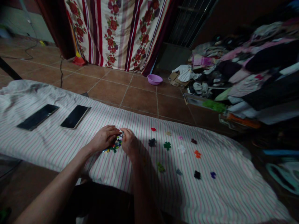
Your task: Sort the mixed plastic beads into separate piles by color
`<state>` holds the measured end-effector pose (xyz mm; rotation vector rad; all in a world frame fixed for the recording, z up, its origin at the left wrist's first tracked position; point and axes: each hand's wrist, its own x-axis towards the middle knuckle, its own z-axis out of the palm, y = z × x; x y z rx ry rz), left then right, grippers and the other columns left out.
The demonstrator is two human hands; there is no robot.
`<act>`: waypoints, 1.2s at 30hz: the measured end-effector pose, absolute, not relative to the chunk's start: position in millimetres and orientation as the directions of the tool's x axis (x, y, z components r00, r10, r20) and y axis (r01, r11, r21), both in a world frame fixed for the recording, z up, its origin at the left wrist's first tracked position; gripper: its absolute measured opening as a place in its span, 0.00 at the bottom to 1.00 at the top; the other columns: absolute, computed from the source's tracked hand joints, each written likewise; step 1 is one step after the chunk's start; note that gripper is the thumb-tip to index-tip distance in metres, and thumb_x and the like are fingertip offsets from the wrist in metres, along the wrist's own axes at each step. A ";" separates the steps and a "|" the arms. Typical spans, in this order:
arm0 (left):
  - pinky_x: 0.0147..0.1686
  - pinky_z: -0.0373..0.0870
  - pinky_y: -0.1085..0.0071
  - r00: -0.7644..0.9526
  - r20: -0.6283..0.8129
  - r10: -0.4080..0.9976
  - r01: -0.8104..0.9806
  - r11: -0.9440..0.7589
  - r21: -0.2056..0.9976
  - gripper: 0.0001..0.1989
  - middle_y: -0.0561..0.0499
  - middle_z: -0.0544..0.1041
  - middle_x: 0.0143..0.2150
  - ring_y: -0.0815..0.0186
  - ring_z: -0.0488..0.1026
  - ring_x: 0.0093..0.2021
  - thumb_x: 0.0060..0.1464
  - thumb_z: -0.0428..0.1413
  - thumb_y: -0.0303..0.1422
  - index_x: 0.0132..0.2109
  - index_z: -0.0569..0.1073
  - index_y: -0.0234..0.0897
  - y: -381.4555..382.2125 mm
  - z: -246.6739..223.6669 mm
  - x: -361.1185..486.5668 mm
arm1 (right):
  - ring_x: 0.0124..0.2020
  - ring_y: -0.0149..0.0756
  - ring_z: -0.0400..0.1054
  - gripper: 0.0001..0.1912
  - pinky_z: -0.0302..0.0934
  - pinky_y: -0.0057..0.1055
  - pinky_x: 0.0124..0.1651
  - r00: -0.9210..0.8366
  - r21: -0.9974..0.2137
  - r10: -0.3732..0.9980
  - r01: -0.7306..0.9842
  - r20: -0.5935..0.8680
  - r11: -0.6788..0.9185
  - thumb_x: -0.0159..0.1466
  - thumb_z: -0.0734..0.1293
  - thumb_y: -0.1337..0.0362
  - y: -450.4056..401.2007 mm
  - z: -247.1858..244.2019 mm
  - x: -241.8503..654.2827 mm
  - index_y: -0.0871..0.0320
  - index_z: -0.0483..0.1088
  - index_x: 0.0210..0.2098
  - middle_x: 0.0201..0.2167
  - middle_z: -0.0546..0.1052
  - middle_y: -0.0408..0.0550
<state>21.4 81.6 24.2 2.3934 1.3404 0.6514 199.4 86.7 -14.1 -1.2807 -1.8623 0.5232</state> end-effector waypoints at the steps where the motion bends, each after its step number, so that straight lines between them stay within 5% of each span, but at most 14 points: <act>1: 0.63 0.65 0.53 0.462 0.234 0.855 0.709 -0.515 0.482 0.19 0.47 0.78 0.54 0.57 0.70 0.59 0.61 0.47 0.28 0.54 0.77 0.39 79.0 23.1 17.6 | 0.53 0.39 0.71 0.23 0.66 0.39 0.60 -0.179 -0.705 0.903 0.573 0.390 0.418 0.62 0.55 0.74 86.5 -14.7 198.8 0.57 0.75 0.49 0.48 0.78 0.54; 10: 0.65 0.64 0.48 0.444 0.272 0.854 0.692 -0.519 0.502 0.25 0.42 0.69 0.65 0.52 0.60 0.68 0.55 0.56 0.30 0.61 0.71 0.41 62.7 14.3 -17.8 | 0.53 0.39 0.71 0.23 0.66 0.40 0.61 -0.210 -0.700 0.891 0.556 0.403 0.448 0.60 0.57 0.74 87.6 -16.1 203.9 0.57 0.75 0.50 0.49 0.77 0.53; 14: 0.60 0.68 0.51 0.366 0.205 0.908 0.776 -0.419 0.472 0.32 0.41 0.70 0.62 0.52 0.67 0.62 0.52 0.62 0.37 0.64 0.66 0.44 57.8 21.7 -33.5 | 0.52 0.41 0.72 0.21 0.69 0.40 0.56 -0.198 -0.704 0.902 0.569 0.384 0.425 0.60 0.60 0.71 88.9 -20.5 212.9 0.57 0.75 0.50 0.49 0.77 0.54; 19: 0.46 0.74 0.64 0.278 0.042 0.960 0.861 -0.268 0.432 0.31 0.44 0.73 0.53 0.58 0.74 0.49 0.52 0.62 0.44 0.62 0.68 0.44 59.4 22.1 -43.2 | 0.38 0.37 0.74 0.18 0.72 0.35 0.46 -0.162 -0.661 0.936 0.671 0.311 0.336 0.60 0.64 0.67 84.1 -23.3 224.7 0.56 0.76 0.48 0.43 0.77 0.52; 26: 0.43 0.73 0.68 0.271 -0.006 0.963 0.824 -0.229 0.518 0.21 0.48 0.72 0.45 0.65 0.76 0.39 0.55 0.56 0.31 0.57 0.72 0.41 64.1 20.3 -23.2 | 0.41 0.37 0.74 0.18 0.71 0.33 0.46 -0.207 -0.658 0.943 0.677 0.261 0.331 0.62 0.61 0.70 83.5 -20.3 224.5 0.57 0.77 0.48 0.43 0.77 0.52; 36: 0.47 0.75 0.66 0.278 0.129 0.952 0.613 -0.279 0.739 0.21 0.46 0.76 0.49 0.66 0.76 0.43 0.56 0.50 0.28 0.55 0.75 0.40 68.9 9.8 -17.3 | 0.46 0.37 0.75 0.15 0.70 0.36 0.52 -0.266 -0.783 0.924 0.496 0.274 0.375 0.65 0.61 0.68 83.3 -17.4 214.3 0.57 0.76 0.48 0.44 0.79 0.52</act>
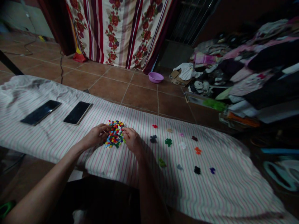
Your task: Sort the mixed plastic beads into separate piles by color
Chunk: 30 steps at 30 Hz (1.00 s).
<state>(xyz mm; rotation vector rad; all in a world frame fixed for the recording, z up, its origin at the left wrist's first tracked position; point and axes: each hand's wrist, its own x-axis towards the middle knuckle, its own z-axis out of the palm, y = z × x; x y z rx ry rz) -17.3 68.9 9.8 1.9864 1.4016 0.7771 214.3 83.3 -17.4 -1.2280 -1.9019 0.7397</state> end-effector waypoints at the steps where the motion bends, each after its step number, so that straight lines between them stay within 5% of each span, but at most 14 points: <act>1: 0.48 0.75 0.65 0.281 0.136 0.950 0.591 -0.283 0.755 0.21 0.46 0.76 0.51 0.65 0.76 0.45 0.57 0.49 0.29 0.56 0.74 0.40 69.3 9.5 -16.9 | 0.45 0.36 0.76 0.15 0.71 0.36 0.51 -0.262 -0.805 0.928 0.471 0.265 0.362 0.65 0.61 0.68 82.7 -17.0 213.1 0.57 0.76 0.48 0.44 0.79 0.51; 6: 0.54 0.72 0.61 0.321 0.178 0.930 0.633 -0.351 0.690 0.17 0.47 0.78 0.50 0.61 0.74 0.51 0.58 0.52 0.30 0.52 0.78 0.43 67.6 16.9 -15.0 | 0.44 0.35 0.77 0.16 0.71 0.32 0.48 -0.270 -0.861 0.928 0.370 0.259 0.348 0.63 0.61 0.69 81.0 -13.2 212.9 0.57 0.76 0.47 0.45 0.79 0.51; 11: 0.50 0.72 0.64 0.392 0.132 0.910 0.697 -0.387 0.603 0.14 0.47 0.75 0.45 0.63 0.74 0.46 0.60 0.53 0.32 0.49 0.80 0.43 60.8 27.8 -10.8 | 0.42 0.36 0.75 0.12 0.70 0.33 0.46 -0.279 -0.773 0.919 0.503 0.279 0.388 0.63 0.63 0.70 81.0 -11.4 223.5 0.56 0.78 0.41 0.39 0.80 0.49; 19: 0.49 0.72 0.66 0.480 0.068 0.875 0.751 -0.449 0.485 0.12 0.48 0.74 0.42 0.62 0.73 0.46 0.58 0.55 0.32 0.47 0.80 0.43 59.4 29.0 -1.2 | 0.40 0.36 0.74 0.14 0.69 0.31 0.43 -0.331 -0.727 0.913 0.562 0.240 0.395 0.63 0.64 0.71 79.7 -20.2 217.2 0.56 0.78 0.44 0.39 0.79 0.49; 30: 0.46 0.72 0.70 0.477 0.104 0.873 0.748 -0.465 0.474 0.14 0.49 0.75 0.42 0.65 0.73 0.44 0.59 0.52 0.27 0.45 0.80 0.42 59.8 33.2 0.6 | 0.45 0.38 0.74 0.17 0.68 0.33 0.50 -0.389 -0.625 0.884 0.630 0.260 0.461 0.65 0.61 0.74 77.3 -16.2 214.3 0.55 0.78 0.46 0.42 0.79 0.51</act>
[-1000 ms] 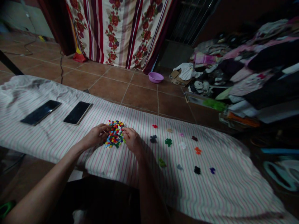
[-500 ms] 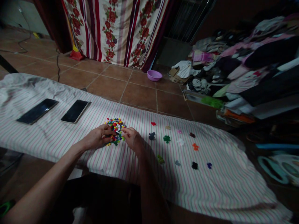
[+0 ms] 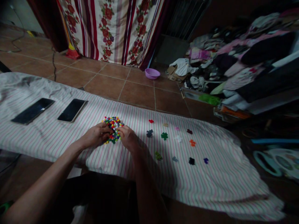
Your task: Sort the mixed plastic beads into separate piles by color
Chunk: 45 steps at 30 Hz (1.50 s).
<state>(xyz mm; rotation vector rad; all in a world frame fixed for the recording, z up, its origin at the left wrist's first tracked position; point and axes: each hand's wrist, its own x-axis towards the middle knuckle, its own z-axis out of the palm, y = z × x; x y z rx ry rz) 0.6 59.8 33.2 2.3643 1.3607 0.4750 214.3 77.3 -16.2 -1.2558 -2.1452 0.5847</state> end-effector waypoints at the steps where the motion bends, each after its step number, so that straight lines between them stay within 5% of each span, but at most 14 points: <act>1: 0.47 0.72 0.70 0.491 0.100 0.865 0.740 -0.476 0.475 0.13 0.49 0.75 0.42 0.65 0.73 0.44 0.59 0.52 0.28 0.45 0.80 0.41 59.7 33.3 1.9 | 0.45 0.37 0.73 0.18 0.68 0.33 0.50 -0.393 -0.613 0.881 0.637 0.265 0.468 0.65 0.61 0.74 76.7 -15.8 212.6 0.55 0.78 0.46 0.42 0.79 0.51; 9: 0.46 0.72 0.68 0.529 0.072 0.846 0.775 -0.516 0.366 0.12 0.48 0.75 0.40 0.64 0.72 0.44 0.61 0.51 0.31 0.43 0.80 0.40 60.7 30.4 4.1 | 0.41 0.38 0.73 0.14 0.67 0.33 0.48 -0.346 -0.558 0.901 0.708 0.261 0.433 0.64 0.63 0.73 78.8 -13.0 206.1 0.55 0.79 0.42 0.38 0.78 0.50; 22: 0.49 0.72 0.65 0.509 0.069 0.858 0.763 -0.487 0.424 0.13 0.46 0.74 0.42 0.62 0.72 0.46 0.61 0.50 0.30 0.45 0.79 0.38 58.3 32.0 7.4 | 0.44 0.38 0.72 0.16 0.66 0.33 0.50 -0.358 -0.558 0.901 0.708 0.245 0.433 0.63 0.62 0.75 78.2 -17.0 205.2 0.55 0.78 0.42 0.40 0.76 0.49; 36: 0.49 0.72 0.61 0.509 0.126 0.852 0.781 -0.518 0.350 0.15 0.44 0.76 0.42 0.59 0.72 0.46 0.62 0.47 0.32 0.45 0.79 0.37 58.3 27.8 14.4 | 0.38 0.35 0.71 0.09 0.64 0.29 0.44 -0.299 -0.627 0.903 0.649 0.310 0.430 0.65 0.63 0.72 68.3 -9.1 210.5 0.58 0.75 0.41 0.36 0.77 0.49; 45: 0.49 0.73 0.61 0.519 0.169 0.838 0.775 -0.544 0.322 0.16 0.44 0.76 0.42 0.59 0.73 0.45 0.62 0.46 0.33 0.45 0.79 0.37 57.5 29.0 20.4 | 0.30 0.31 0.64 0.11 0.57 0.26 0.37 -0.257 -0.588 0.904 0.692 0.341 0.418 0.65 0.61 0.66 60.5 7.7 223.3 0.56 0.68 0.26 0.25 0.71 0.43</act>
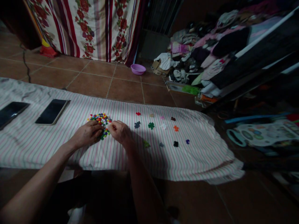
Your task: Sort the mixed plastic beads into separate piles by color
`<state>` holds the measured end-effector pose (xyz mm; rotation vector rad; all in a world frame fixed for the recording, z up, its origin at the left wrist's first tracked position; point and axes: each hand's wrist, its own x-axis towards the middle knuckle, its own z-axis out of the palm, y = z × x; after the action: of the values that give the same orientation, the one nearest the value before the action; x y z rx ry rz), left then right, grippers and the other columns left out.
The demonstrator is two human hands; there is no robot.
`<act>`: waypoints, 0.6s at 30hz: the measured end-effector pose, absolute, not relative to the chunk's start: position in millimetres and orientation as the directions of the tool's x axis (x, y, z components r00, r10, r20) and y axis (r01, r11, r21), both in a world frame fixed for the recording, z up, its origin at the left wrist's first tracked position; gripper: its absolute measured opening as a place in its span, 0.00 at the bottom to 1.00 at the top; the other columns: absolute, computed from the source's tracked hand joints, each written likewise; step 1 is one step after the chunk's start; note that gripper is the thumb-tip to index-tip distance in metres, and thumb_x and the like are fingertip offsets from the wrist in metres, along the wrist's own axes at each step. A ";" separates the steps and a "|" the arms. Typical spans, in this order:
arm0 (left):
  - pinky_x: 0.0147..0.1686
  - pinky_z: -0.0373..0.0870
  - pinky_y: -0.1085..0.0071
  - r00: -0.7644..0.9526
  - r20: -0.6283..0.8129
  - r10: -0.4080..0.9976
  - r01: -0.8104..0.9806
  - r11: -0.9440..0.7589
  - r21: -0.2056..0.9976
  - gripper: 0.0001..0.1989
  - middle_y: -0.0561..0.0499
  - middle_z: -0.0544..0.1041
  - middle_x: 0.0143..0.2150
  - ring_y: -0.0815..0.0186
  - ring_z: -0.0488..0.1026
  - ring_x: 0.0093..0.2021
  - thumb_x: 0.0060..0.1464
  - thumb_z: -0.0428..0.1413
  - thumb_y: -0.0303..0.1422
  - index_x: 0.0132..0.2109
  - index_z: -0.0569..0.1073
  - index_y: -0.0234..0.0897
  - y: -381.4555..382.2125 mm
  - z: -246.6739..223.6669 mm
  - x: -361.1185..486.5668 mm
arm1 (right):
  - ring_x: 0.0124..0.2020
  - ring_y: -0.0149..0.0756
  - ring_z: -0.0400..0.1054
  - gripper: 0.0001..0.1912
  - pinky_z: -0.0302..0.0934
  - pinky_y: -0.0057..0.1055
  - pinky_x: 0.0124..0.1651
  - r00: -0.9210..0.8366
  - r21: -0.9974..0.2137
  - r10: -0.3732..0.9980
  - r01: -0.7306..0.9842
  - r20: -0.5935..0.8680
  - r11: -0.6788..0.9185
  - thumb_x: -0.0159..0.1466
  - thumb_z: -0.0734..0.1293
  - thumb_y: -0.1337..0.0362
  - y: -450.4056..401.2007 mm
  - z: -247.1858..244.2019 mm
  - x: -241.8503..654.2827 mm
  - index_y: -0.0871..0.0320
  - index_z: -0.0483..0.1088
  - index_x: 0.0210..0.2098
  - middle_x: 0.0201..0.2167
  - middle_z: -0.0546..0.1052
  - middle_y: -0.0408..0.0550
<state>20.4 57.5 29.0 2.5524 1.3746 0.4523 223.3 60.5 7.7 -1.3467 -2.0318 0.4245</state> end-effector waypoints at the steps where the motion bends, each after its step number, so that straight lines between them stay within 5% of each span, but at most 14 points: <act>1: 0.49 0.73 0.61 0.523 0.177 0.834 0.771 -0.551 0.318 0.16 0.44 0.77 0.42 0.60 0.72 0.45 0.62 0.46 0.32 0.45 0.79 0.38 57.5 29.1 20.8 | 0.29 0.31 0.63 0.13 0.56 0.26 0.36 -0.251 -0.584 0.907 0.700 0.339 0.411 0.65 0.60 0.66 59.5 9.6 226.0 0.55 0.67 0.24 0.25 0.70 0.42; 7: 0.47 0.73 0.63 0.535 0.164 0.829 0.777 -0.559 0.291 0.18 0.45 0.77 0.40 0.61 0.72 0.44 0.64 0.45 0.33 0.45 0.79 0.37 56.4 34.0 23.5 | 0.24 0.30 0.58 0.18 0.53 0.28 0.32 -0.161 -0.608 0.937 0.725 0.309 0.324 0.65 0.59 0.63 54.0 17.9 249.8 0.55 0.61 0.18 0.19 0.64 0.41; 14: 0.49 0.72 0.62 0.548 0.150 0.823 0.770 -0.566 0.295 0.18 0.44 0.77 0.43 0.60 0.73 0.46 0.64 0.45 0.34 0.46 0.79 0.37 57.6 32.4 24.4 | 0.31 0.34 0.68 0.12 0.60 0.28 0.36 -0.065 -0.707 0.957 0.660 0.283 0.253 0.62 0.61 0.61 38.3 30.0 301.1 0.58 0.73 0.28 0.28 0.75 0.46; 18: 0.49 0.72 0.62 0.545 0.196 0.815 0.747 -0.578 0.327 0.18 0.45 0.77 0.42 0.60 0.73 0.45 0.64 0.44 0.35 0.45 0.79 0.38 60.2 28.1 24.5 | 0.28 0.33 0.66 0.11 0.60 0.28 0.35 -0.060 -0.668 0.977 0.720 0.206 0.185 0.60 0.61 0.60 21.9 34.2 340.8 0.57 0.73 0.28 0.25 0.74 0.44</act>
<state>24.5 60.2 28.1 2.5765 1.3209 0.4868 340.8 21.9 34.2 -1.5931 -1.8396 0.5261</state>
